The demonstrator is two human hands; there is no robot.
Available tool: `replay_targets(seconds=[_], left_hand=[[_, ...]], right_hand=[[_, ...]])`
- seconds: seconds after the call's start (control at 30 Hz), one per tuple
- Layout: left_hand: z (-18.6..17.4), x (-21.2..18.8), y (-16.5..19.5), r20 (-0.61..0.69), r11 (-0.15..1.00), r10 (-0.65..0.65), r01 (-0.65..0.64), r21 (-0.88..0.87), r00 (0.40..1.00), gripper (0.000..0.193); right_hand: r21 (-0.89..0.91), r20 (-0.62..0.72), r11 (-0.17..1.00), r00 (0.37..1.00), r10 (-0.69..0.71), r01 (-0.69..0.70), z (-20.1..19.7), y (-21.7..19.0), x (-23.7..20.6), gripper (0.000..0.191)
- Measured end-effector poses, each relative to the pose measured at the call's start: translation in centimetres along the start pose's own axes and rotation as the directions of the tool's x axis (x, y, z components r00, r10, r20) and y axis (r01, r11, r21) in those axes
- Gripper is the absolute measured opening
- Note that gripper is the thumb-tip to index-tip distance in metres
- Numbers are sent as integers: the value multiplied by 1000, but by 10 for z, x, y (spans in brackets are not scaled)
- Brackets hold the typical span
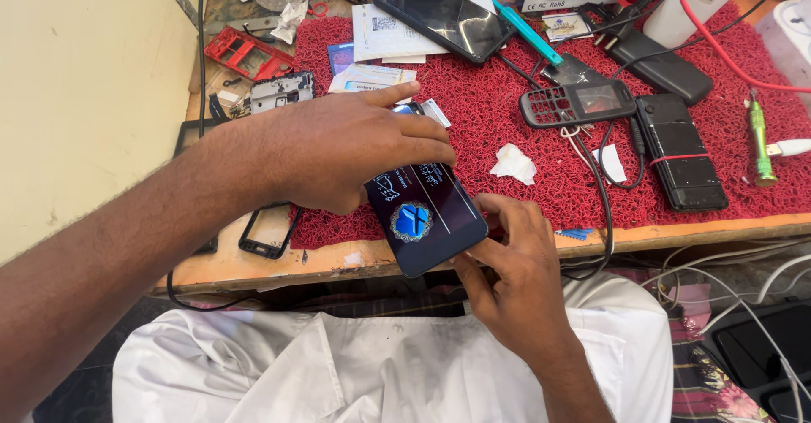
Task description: The person repairs a mobile phone by handling the motherboard and display assembly. They connect ribbon cables, align the display to the motherboard, and test the device by powering it on. The phone is then disassembled again to inspect the internal components.
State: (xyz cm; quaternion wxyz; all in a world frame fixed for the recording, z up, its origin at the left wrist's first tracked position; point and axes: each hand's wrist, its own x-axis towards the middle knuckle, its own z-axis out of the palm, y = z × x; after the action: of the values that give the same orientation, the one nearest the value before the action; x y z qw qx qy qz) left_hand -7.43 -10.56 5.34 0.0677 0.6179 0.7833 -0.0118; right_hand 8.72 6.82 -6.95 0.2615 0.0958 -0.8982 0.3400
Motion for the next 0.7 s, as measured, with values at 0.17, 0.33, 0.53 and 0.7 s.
replay_targets(seconds=[0.17, 0.33, 0.53, 0.7], left_hand=[[0, 1, -1, -7, 1000, 15, -15, 26, 1000, 97], [0, 4, -1, -27, 996, 70, -68, 49, 997, 95], [-1, 5, 0, -25, 995, 85, -83, 48, 996, 94], [-2, 4, 1, -30, 995, 78, -76, 57, 997, 95]], right_hand=[[8, -14, 1000, 1000, 1, -1, 1, -2, 0, 23], [16, -26, 1000, 1000, -11, 11, 3, -3, 0, 21], [-5, -4, 1000, 1000, 11, -11, 4, -2, -1, 25], [-25, -5, 1000, 1000, -19, 19, 4, -3, -1, 28]])
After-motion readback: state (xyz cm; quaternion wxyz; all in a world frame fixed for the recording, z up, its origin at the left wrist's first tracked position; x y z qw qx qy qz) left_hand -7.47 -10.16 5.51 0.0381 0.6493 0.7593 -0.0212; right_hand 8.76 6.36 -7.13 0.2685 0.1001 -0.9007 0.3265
